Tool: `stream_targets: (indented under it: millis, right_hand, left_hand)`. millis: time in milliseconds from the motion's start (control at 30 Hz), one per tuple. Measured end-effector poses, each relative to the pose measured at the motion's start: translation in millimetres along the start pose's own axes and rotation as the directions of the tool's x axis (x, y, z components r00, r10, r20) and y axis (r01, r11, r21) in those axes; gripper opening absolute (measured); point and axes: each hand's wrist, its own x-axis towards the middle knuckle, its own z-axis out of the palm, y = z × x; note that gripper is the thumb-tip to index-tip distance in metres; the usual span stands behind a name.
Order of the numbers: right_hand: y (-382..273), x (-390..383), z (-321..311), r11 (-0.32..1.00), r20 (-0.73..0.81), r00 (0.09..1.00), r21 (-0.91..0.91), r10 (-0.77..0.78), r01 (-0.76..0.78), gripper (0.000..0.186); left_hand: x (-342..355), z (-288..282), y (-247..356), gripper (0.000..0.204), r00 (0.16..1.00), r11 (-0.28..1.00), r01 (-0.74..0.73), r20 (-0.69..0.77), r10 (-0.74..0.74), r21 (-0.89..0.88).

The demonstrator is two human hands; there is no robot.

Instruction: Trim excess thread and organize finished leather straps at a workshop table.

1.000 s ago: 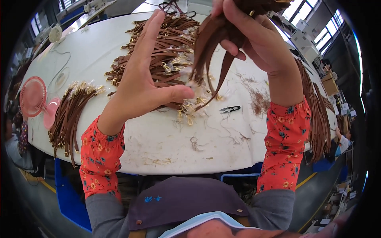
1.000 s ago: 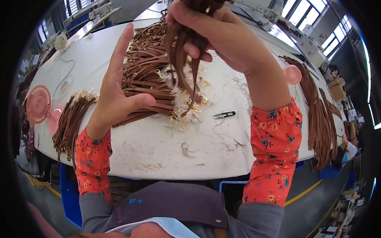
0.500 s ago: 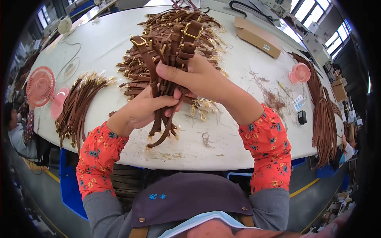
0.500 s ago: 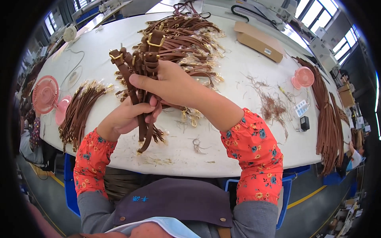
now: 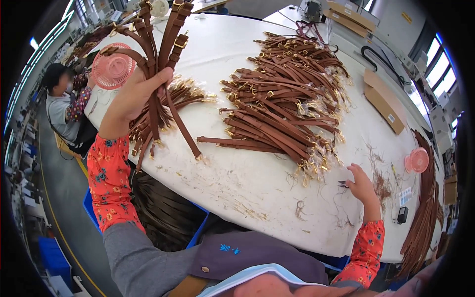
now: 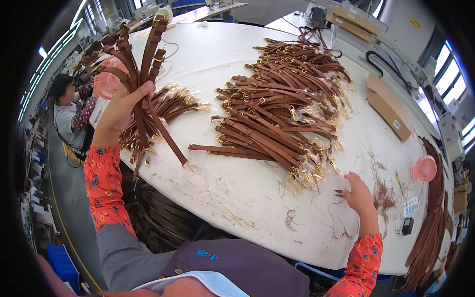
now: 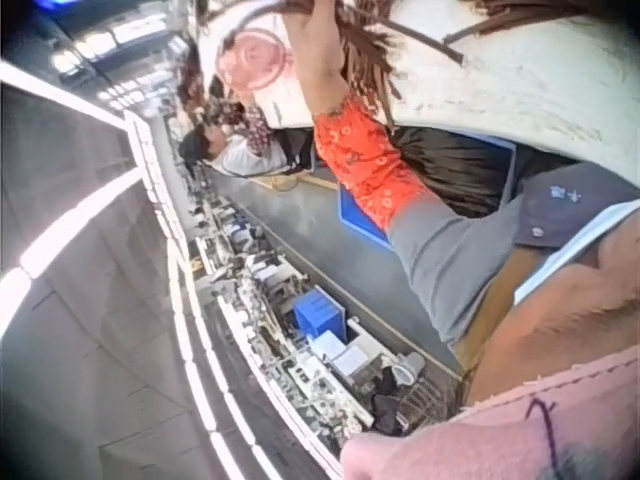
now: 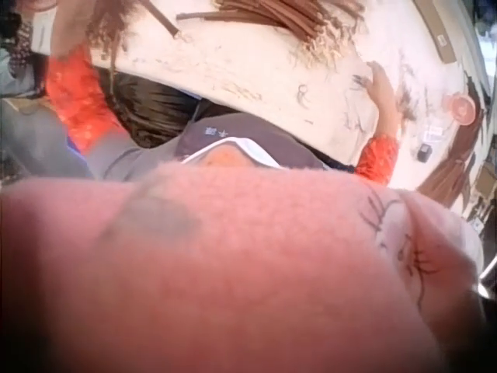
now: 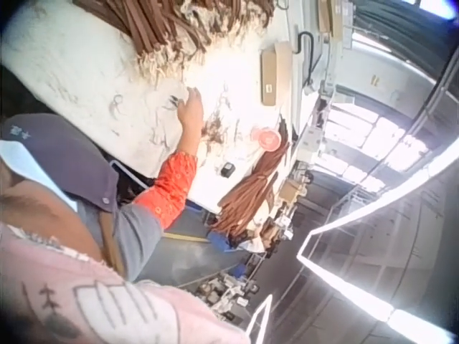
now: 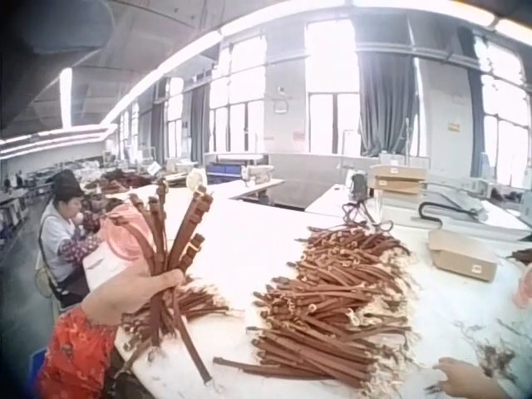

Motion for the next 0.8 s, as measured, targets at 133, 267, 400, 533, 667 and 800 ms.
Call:
stream_targets:
  millis: [133, 267, 400, 533, 667, 800]
  right_hand:
    - [14.7, -19.5, 23.6, 0.996, -0.059, 0.996, -0.06, 0.065, -0.068, 0.038]
    - [-3.5, -18.4, 16.9, 0.991, -0.089, 0.987, -0.027, 0.131, -0.134, 0.024]
    - [-8.0, -18.7, 19.4, 0.979, -0.073, 0.978, 0.078, 0.196, -0.19, 0.017]
    - [21.0, -32.4, 30.6, 0.971, -0.2, 0.963, 0.192, 0.182, -0.143, 0.015]
    - [12.1, -38.3, 18.6, 0.556, -0.191, 0.847, 0.819, 0.496, -0.141, 0.013]
    - [-5.8, -49.2, 16.3, 0.752, -0.319, 0.851, 0.647, 0.417, -0.126, 0.015]
  left_hand:
    - [40.3, -43.7, -16.5, 0.022, 0.969, 0.77, -0.105, -0.109, 0.221, 0.629]
    - [69.8, -79.9, -112.8, 0.017, 0.966, 0.16, 0.04, -0.079, 0.246, 0.986]
    - [62.8, -75.5, -191.3, 0.023, 0.972, 0.086, 0.156, -0.169, 0.162, 0.984]
    - [69.7, -79.6, -204.5, 0.024, 0.944, 0.35, 0.228, -0.294, 0.149, 0.909]
    - [56.1, -131.7, -146.4, 0.027, 0.808, 0.55, -0.074, -0.274, 0.521, 0.832]
    - [36.9, -143.7, -64.6, 0.038, 0.67, 0.452, 0.077, -0.382, 0.637, 0.889]
